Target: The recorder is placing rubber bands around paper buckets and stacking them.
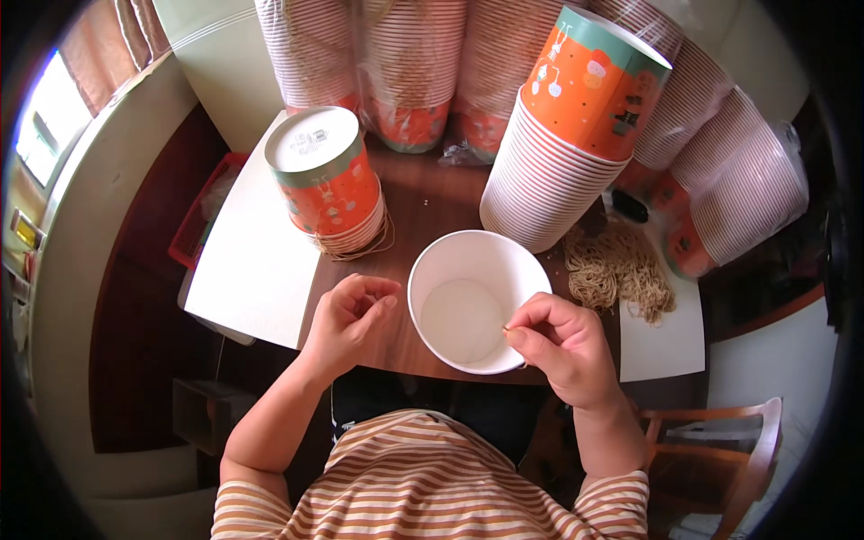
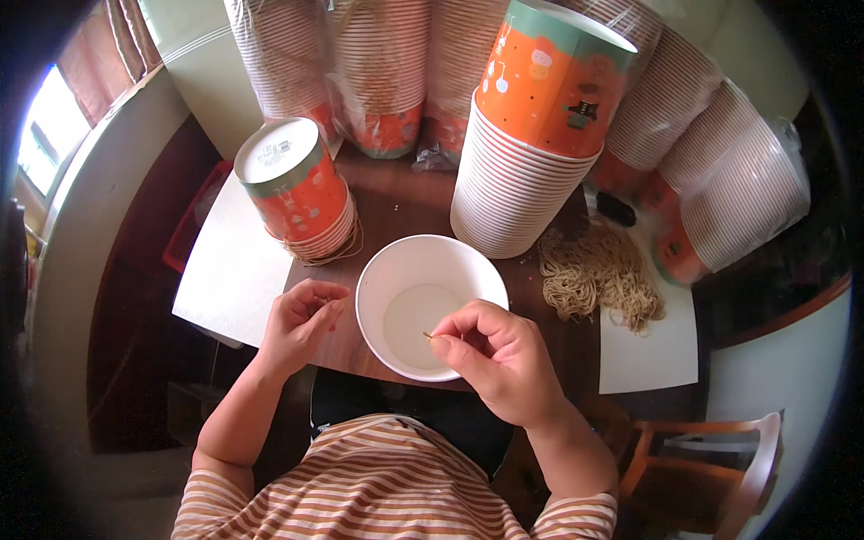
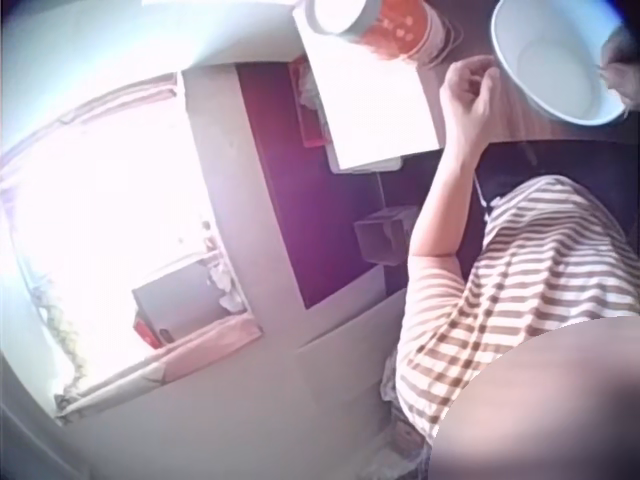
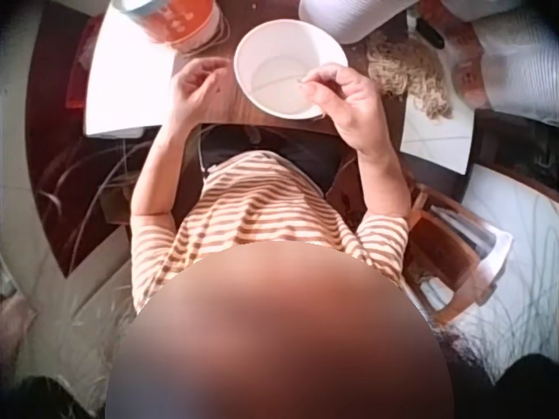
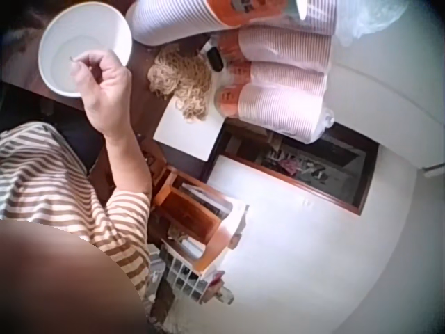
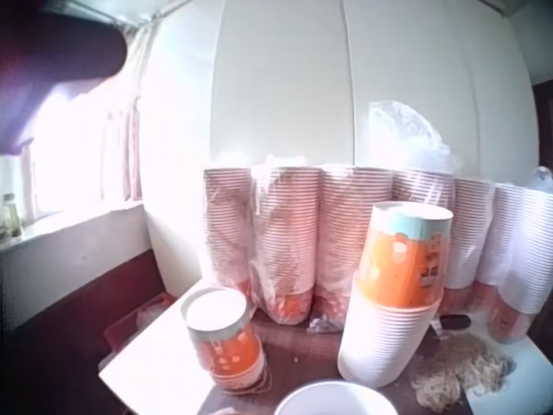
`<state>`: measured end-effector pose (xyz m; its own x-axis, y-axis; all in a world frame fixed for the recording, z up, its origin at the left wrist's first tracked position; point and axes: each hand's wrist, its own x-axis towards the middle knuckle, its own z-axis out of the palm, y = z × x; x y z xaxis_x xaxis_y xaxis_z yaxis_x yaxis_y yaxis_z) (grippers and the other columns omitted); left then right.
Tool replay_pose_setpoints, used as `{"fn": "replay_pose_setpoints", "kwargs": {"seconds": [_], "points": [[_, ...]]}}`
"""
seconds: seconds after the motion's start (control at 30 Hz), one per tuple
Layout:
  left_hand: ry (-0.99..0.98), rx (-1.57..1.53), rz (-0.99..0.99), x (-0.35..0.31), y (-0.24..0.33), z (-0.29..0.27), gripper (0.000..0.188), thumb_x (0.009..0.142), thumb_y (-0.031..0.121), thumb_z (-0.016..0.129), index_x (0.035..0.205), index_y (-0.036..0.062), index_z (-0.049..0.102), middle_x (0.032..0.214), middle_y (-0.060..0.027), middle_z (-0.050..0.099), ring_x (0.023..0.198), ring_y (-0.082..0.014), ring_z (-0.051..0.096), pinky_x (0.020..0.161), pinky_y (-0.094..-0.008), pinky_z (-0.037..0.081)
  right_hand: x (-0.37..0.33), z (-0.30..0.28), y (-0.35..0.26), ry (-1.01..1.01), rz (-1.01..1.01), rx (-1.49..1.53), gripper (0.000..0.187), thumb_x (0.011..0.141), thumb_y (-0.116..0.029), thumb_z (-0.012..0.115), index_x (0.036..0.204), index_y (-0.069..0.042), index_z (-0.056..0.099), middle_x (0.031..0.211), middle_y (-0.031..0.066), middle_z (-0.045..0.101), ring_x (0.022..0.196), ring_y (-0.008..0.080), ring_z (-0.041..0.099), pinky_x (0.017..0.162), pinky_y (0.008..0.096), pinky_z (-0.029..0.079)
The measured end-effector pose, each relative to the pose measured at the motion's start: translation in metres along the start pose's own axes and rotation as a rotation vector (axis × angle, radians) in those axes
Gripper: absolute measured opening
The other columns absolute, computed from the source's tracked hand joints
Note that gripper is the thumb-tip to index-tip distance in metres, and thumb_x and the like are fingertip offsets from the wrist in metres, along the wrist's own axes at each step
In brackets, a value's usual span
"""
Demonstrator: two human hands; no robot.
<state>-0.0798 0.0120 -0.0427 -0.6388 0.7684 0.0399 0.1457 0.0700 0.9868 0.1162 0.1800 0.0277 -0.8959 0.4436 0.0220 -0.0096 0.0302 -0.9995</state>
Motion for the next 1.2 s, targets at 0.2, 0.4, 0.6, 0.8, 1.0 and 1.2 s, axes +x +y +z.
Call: {"fn": "replay_pose_setpoints", "kwargs": {"seconds": [0.2,0.4,0.6,0.8,1.0,1.2], "points": [[0.015,0.161,0.095,0.015,-0.009,-0.005,0.015,0.088,0.004,0.057,0.1,-0.0019,0.062,0.079,-0.0018,0.06,0.067,-0.0048,0.053,0.059,-0.0193,0.043,0.042,0.012,0.005,-0.059,-0.022,-0.362,0.011,0.084,-0.011,0.063,0.085,0.0,0.063,0.074,-0.0016,0.059,0.068,0.004,0.052,0.062,0.0202,0.044],[-0.054,0.179,0.041,0.025,0.005,0.0,0.019,0.084,0.008,0.062,0.101,-0.0008,0.064,0.085,-0.0065,0.059,0.067,-0.009,0.054,0.062,-0.023,0.045,0.082,0.026,0.029,-0.147,0.075,-0.445,0.015,0.083,-0.013,0.062,0.086,0.002,0.063,0.077,0.0039,0.062,0.069,0.0083,0.055,0.063,0.0249,0.046],[-0.089,0.212,0.052,0.031,0.003,-0.001,0.019,0.083,0.008,0.062,0.1,-0.0009,0.065,0.084,-0.0068,0.058,0.064,-0.0096,0.053,0.06,-0.0231,0.044,0.095,0.031,0.045,-0.122,-0.066,-0.593,0.013,0.079,-0.01,0.059,0.08,0.002,0.064,0.071,0.0147,0.065,0.065,0.0235,0.063,0.062,0.0341,0.049],[-0.098,0.254,0.056,0.033,0.008,-0.003,0.018,0.083,0.006,0.062,0.099,-0.0012,0.065,0.081,-0.0064,0.057,0.063,-0.0096,0.052,0.059,-0.0233,0.044,0.098,0.032,0.04,-0.151,-0.03,-0.608,0.012,0.079,-0.01,0.06,0.081,0.002,0.063,0.076,0.013,0.064,0.068,0.0216,0.062,0.063,0.033,0.049],[-0.116,0.277,0.083,0.034,0.008,-0.004,0.017,0.083,0.007,0.062,0.098,-0.0011,0.065,0.08,-0.007,0.056,0.062,-0.0105,0.052,0.058,-0.0239,0.044,0.1,0.033,0.041,-0.168,-0.022,-0.641,0.011,0.079,-0.01,0.061,0.08,0.001,0.062,0.08,0.011,0.063,0.071,0.0193,0.06,0.064,0.0315,0.048],[-0.117,0.312,0.115,0.034,0.01,-0.005,0.017,0.083,0.007,0.062,0.098,-0.0005,0.065,0.079,-0.0071,0.057,0.061,-0.0112,0.052,0.056,-0.0244,0.043,0.101,0.034,0.045,-0.158,-0.085,-0.638,0.01,0.077,-0.009,0.061,0.077,0.001,0.063,0.074,0.0137,0.063,0.067,0.0239,0.062,0.062,0.0346,0.048]]}}
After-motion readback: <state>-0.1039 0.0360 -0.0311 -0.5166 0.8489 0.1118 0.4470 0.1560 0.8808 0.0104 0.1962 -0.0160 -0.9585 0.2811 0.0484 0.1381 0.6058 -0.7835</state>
